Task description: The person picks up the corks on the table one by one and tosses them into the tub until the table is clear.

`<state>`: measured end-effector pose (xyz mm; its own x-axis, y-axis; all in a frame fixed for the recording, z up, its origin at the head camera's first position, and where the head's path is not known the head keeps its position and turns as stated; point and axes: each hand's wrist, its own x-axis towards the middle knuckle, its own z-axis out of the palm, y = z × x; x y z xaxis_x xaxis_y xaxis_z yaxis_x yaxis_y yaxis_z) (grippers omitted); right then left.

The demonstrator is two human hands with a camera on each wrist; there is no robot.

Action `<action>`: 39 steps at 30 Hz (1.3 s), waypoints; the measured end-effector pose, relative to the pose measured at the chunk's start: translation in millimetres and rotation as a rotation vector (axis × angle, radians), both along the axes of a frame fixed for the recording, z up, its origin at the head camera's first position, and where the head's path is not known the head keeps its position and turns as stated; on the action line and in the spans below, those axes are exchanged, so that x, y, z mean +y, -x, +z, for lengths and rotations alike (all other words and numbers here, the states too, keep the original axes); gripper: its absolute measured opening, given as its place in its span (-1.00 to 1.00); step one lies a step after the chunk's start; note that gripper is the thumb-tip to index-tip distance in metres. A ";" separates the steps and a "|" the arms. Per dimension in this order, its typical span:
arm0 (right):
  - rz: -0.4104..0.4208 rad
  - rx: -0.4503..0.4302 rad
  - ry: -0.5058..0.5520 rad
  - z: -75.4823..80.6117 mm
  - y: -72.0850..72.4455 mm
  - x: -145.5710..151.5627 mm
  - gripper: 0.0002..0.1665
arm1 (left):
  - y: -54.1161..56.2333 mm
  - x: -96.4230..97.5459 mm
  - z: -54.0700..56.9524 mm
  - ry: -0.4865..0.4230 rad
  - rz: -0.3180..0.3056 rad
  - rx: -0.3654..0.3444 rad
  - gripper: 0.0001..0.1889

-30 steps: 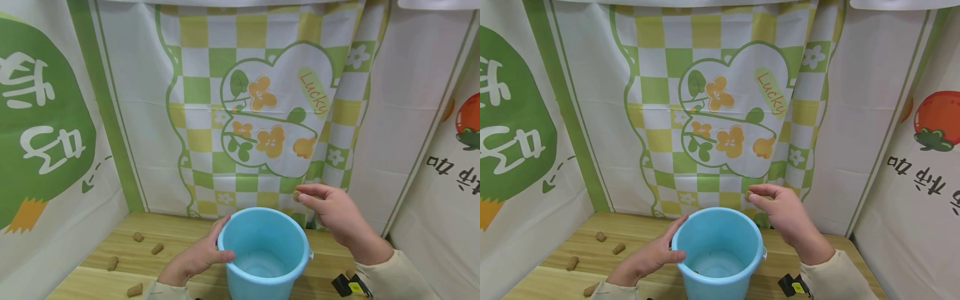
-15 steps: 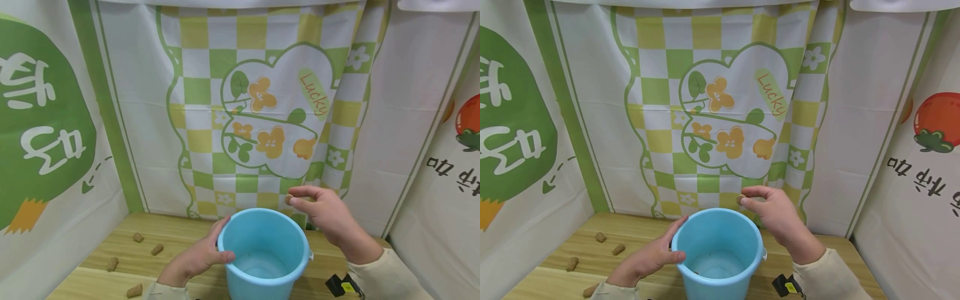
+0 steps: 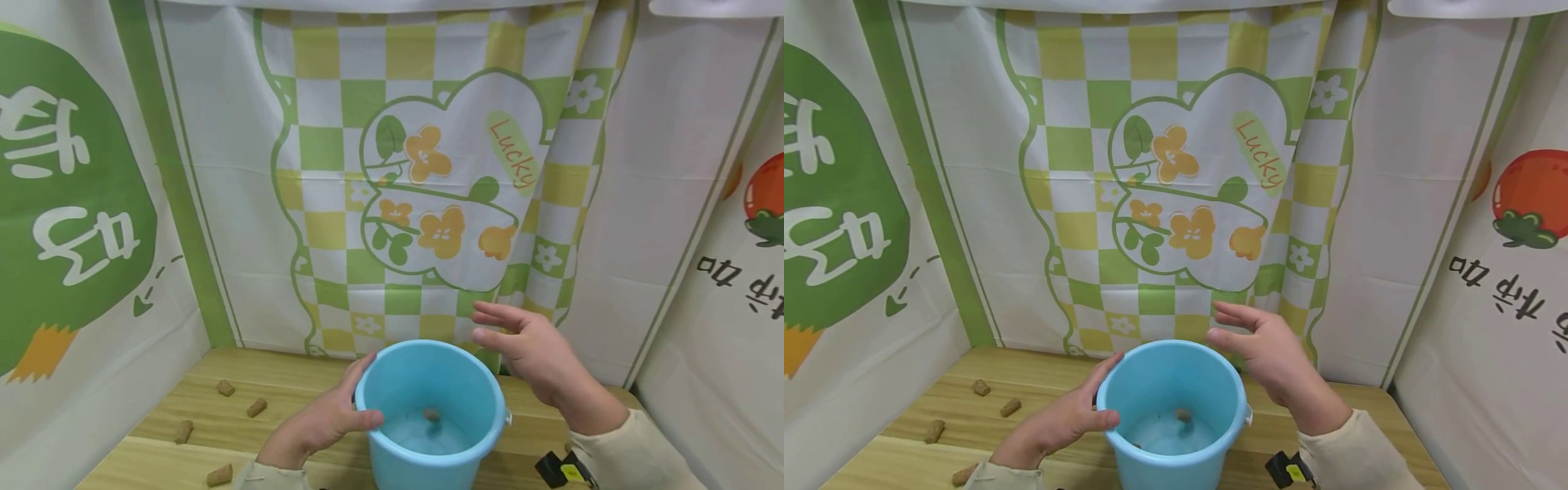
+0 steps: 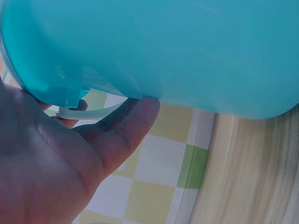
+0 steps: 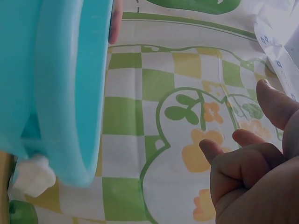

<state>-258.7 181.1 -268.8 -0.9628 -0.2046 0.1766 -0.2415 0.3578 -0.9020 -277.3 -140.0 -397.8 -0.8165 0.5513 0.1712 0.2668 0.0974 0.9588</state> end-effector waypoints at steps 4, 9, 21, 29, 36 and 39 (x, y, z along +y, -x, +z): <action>-0.016 -0.010 0.021 -3.6 1.1 8.2 -0.24 | 0.6 0.4 -0.5 -0.011 -0.014 -0.007 0.13; -0.031 -0.004 0.023 -7.4 2.2 18.4 -0.24 | 0.8 0.6 -0.8 -0.012 -0.011 -0.008 0.14; -0.034 -0.089 0.153 -18.3 0.8 52.6 -0.22 | 0.5 0.9 -1.1 -0.002 0.011 -0.011 0.16; -0.065 -0.125 0.207 -40.0 -1.9 99.6 -0.24 | -0.7 0.8 -2.1 0.010 0.027 0.005 0.15; -0.103 -0.217 0.334 -68.1 -3.4 154.2 -0.78 | -1.5 0.9 -0.2 0.006 0.018 0.000 0.16; -0.125 -0.254 0.351 -79.1 -3.7 172.7 -0.78 | -1.7 0.3 0.5 0.013 0.022 0.001 0.15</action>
